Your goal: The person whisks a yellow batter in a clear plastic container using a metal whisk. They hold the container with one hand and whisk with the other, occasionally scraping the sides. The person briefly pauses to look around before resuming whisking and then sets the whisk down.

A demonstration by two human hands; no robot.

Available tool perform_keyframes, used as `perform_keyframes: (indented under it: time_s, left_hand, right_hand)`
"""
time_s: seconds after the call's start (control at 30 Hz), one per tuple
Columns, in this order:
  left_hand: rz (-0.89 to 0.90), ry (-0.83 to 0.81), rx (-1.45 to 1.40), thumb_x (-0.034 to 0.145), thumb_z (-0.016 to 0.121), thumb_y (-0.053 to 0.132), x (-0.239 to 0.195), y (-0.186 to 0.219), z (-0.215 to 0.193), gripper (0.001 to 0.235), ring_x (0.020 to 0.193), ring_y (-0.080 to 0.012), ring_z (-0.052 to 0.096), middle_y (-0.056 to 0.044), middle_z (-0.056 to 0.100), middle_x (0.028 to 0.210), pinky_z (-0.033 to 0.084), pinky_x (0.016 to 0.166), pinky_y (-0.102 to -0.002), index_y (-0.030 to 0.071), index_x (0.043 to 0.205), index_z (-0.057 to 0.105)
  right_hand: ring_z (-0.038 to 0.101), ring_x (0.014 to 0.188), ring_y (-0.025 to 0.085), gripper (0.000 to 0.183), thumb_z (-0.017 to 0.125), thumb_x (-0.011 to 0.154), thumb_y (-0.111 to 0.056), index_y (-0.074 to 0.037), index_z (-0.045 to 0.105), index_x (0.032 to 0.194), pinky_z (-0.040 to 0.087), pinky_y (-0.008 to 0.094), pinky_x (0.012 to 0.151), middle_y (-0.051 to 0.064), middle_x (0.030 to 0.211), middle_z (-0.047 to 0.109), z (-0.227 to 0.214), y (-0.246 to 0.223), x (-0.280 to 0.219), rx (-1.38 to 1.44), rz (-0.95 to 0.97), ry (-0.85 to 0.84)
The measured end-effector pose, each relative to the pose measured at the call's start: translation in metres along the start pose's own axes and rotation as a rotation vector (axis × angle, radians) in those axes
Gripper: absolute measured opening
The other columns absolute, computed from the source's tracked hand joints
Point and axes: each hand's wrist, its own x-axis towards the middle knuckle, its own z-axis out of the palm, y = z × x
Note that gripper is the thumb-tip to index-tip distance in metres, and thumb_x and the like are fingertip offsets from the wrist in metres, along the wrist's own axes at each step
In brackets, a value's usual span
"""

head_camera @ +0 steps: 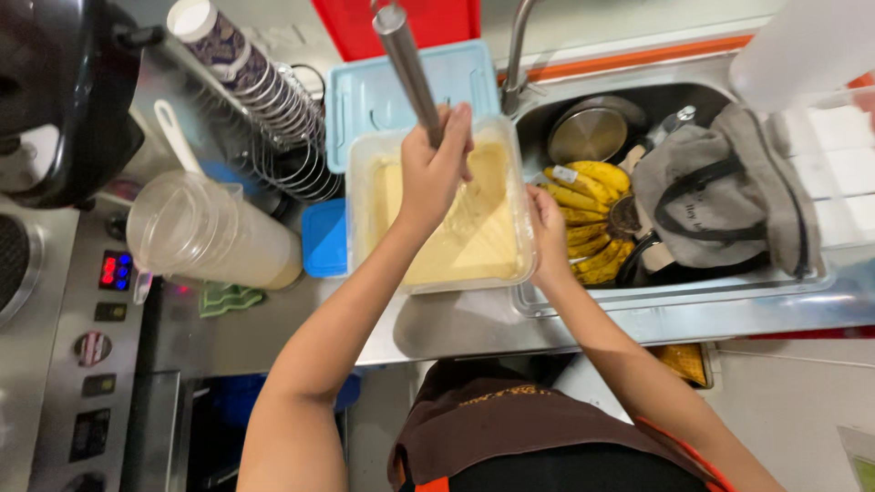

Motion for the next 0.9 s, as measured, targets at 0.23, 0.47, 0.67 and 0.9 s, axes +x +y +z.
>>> perform_keyframes:
  time_s: [0.23, 0.47, 0.67, 0.9]
  left_hand:
    - [0.263, -0.058, -0.278, 0.106, 0.064, 0.026, 0.028, 0.031, -0.039, 0.044, 0.048, -0.0067, 0.033, 0.003, 0.038, 0.057, 0.024, 0.046, -0.027, 0.008, 0.071, 0.043]
    - [0.034, -0.047, 0.021, 0.109, 0.059, 0.022, 0.006, 0.046, -0.003, 0.046, 0.057, -0.0051, 0.035, 0.007, 0.038, 0.061, 0.025, 0.052, -0.026, 0.012, 0.068, 0.044]
    - [0.109, -0.058, -0.232, 0.107, 0.066, 0.018, -0.005, 0.053, -0.019, 0.037, 0.058, -0.0064, 0.034, 0.005, 0.043, 0.064, 0.025, 0.055, -0.029, 0.007, 0.075, 0.05]
    - [0.025, -0.037, -0.024, 0.111, 0.061, 0.022, -0.027, 0.049, -0.007, 0.034, 0.062, -0.004, 0.034, 0.006, 0.04, 0.069, 0.024, 0.057, -0.028, 0.008, 0.081, 0.054]
  right_hand:
    - [0.06, 0.093, 0.006, 0.03, 0.055, 0.11, -0.024, 0.002, 0.061, 0.125, 0.052, 0.023, 0.084, 0.002, 0.108, 0.066, 0.002, -0.009, -0.006, -0.037, -0.059, -0.043]
    - [0.061, 0.094, 0.006, 0.03, 0.056, 0.11, -0.024, 0.001, 0.06, 0.126, 0.053, 0.023, 0.086, 0.001, 0.109, 0.067, 0.008, -0.02, -0.013, 0.043, -0.057, -0.063]
    - [0.06, 0.094, 0.005, 0.027, 0.055, 0.111, -0.02, 0.001, 0.061, 0.126, 0.052, 0.022, 0.086, 0.0, 0.108, 0.067, 0.01, -0.017, -0.014, 0.014, -0.047, -0.027]
    - [0.061, 0.093, 0.005, 0.026, 0.055, 0.11, -0.018, 0.001, 0.061, 0.127, 0.052, 0.021, 0.084, 0.0, 0.109, 0.068, 0.009, -0.017, -0.013, 0.035, -0.041, -0.029]
